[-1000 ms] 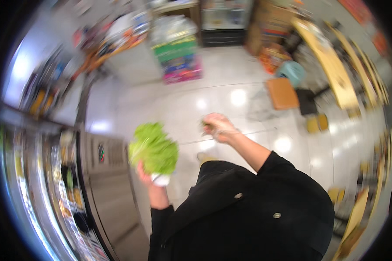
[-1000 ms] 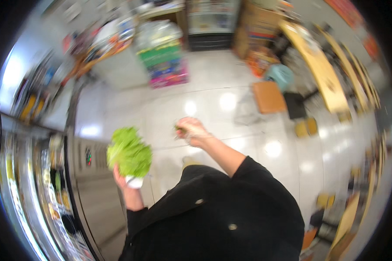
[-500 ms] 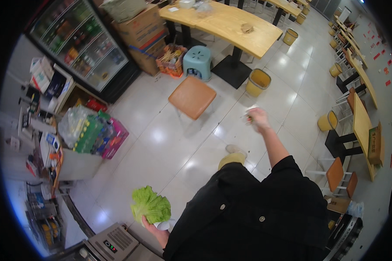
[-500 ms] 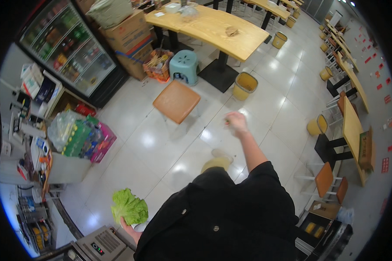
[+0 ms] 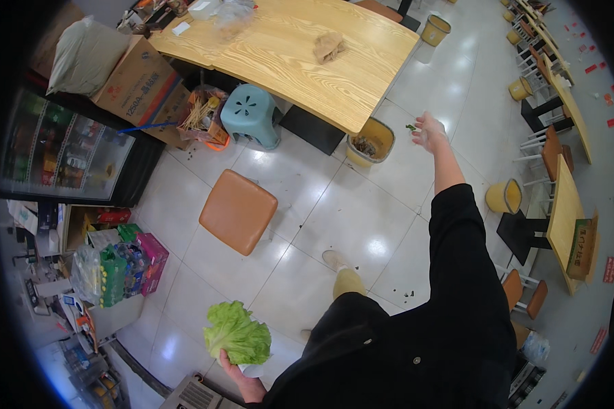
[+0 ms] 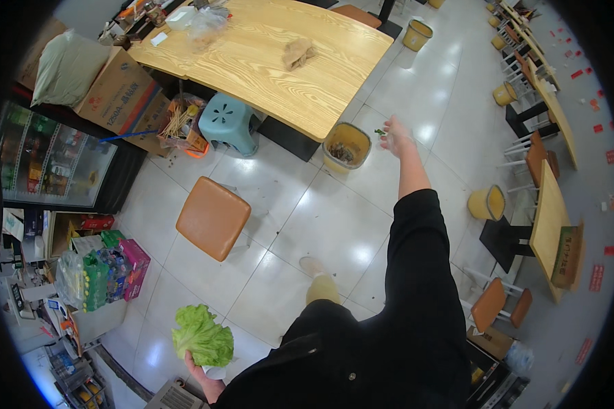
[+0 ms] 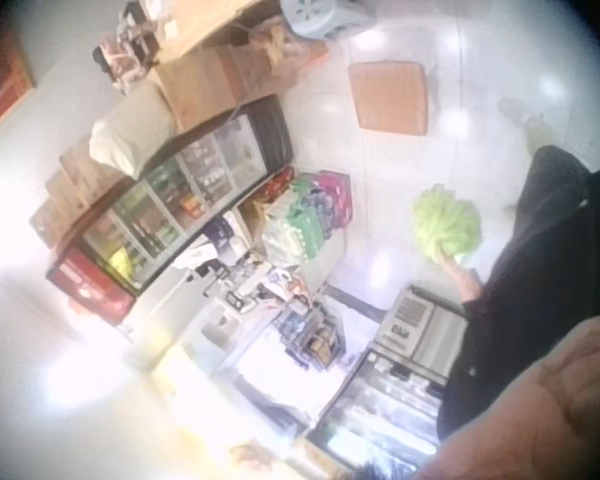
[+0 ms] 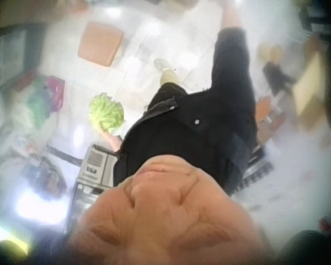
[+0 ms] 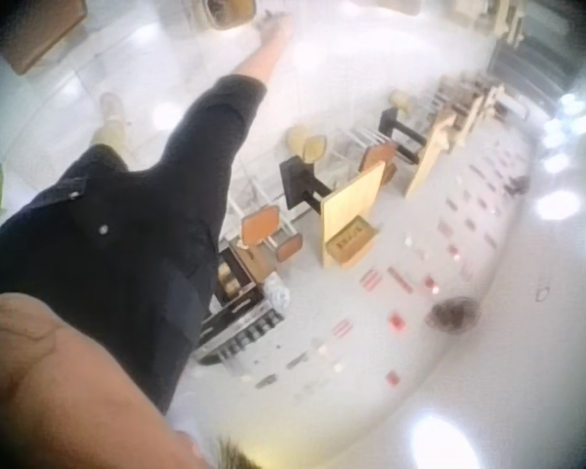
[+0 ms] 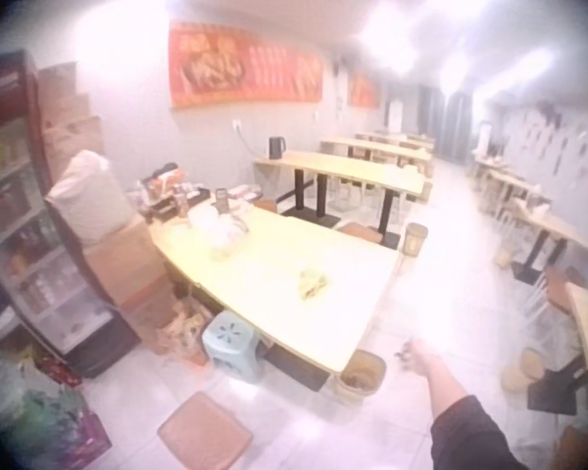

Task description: The person picks up a printed receipt, walks to a refrigerated display case, and selects various food items including lettuce, corn, and meatballs, placing them into a black bowl. The person wears a disposable glove on the right hand while handling the food.

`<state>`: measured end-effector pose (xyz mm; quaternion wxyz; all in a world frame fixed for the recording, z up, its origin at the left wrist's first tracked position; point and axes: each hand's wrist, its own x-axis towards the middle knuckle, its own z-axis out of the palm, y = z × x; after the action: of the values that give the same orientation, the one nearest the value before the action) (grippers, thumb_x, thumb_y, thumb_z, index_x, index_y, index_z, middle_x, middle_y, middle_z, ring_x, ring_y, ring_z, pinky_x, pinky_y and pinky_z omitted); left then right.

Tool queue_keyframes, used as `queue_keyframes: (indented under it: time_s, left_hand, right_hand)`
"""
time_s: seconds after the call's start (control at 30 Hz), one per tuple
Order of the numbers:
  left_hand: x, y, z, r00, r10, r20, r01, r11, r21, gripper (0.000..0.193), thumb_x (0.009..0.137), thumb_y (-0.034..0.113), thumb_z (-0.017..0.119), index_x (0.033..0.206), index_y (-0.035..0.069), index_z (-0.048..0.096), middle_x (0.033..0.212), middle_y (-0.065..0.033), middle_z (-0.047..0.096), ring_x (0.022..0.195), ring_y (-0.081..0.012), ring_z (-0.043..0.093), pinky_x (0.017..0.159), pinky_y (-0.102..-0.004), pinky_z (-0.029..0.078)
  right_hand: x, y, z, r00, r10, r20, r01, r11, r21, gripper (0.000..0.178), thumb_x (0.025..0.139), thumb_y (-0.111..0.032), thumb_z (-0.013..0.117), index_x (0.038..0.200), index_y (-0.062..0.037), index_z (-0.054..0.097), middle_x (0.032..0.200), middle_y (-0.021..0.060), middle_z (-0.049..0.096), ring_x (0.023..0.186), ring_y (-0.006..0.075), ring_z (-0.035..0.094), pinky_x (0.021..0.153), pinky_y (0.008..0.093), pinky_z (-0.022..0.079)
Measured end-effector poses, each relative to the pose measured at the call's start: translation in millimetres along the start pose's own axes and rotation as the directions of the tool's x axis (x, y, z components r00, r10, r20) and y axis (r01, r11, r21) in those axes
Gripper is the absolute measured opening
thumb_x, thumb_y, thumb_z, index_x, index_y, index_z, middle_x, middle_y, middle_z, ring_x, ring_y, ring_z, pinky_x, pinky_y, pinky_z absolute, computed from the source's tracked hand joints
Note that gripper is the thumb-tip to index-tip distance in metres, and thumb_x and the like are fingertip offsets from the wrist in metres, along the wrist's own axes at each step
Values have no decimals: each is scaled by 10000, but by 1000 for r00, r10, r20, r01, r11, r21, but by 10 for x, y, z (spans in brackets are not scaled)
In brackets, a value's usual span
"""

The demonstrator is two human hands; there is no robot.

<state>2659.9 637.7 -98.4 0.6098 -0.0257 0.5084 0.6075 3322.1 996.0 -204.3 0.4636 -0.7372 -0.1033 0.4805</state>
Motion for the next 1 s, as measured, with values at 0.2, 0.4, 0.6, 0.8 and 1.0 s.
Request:
queue_keyframes:
  time_s: [0.2, 0.4, 0.6, 0.8, 1.0]
  left_hand:
    - [65, -171, 374, 999, -37, -13, 38, 996, 84, 618, 932, 421, 409, 1405, 29, 345, 1378, -164, 457, 1248, -348, 454, 1053, -504, 357]
    - [-37, -114, 480, 997, 37, -62, -32, 997, 75, 572, 946, 382, 424, 1393, 30, 369, 1379, -148, 464, 1243, -320, 464, 1057, -472, 360]
    - [-246, -5, 313, 979, 93, -181, -83, 995, 63, 459, 959, 254, 463, 1342, 3, 433, 1315, -138, 524, 1194, -268, 524, 1008, -408, 424]
    - [-453, 179, -185, 904, 306, -297, -278, 951, 134, 442, 868, 145, 621, 1272, 16, 496, 1164, -83, 595, 1051, -202, 586, 910, -347, 472]
    - [-1229, 534, -1385, 774, 558, -299, -550, 827, 119, 488, 831, 122, 657, 1274, 20, 479, 1189, -80, 571, 1064, -197, 565, 902, -340, 468]
  right_hand:
    - [558, -72, 27, 996, 13, 88, -6, 997, -80, 727, 936, -594, 302, 1430, -61, 314, 1482, 136, 317, 1169, 369, 447, 880, 499, 416]
    - [896, 596, 39, 995, -84, 52, 93, 978, -186, 300, 922, -308, 476, 996, -37, 580, 943, 116, 616, 714, 208, 572, 582, 390, 455]
    - [-246, 2230, 1231, 906, 13, 423, 172, 902, -396, 183, 841, -182, 521, 745, -40, 585, 637, 78, 560, 557, 170, 522, 488, 314, 418]
    - [-3323, 2792, 3035, -38, 633, 773, -226, 748, -624, 568, 894, -372, 600, 1316, -24, 447, 1264, 94, 539, 1151, 258, 510, 910, 390, 427]
    - [-5930, 2841, 3685, -502, 528, 685, 35, 804, -594, 504, 858, -202, 662, 1285, 5, 492, 1217, 98, 580, 1096, 202, 553, 932, 351, 446]
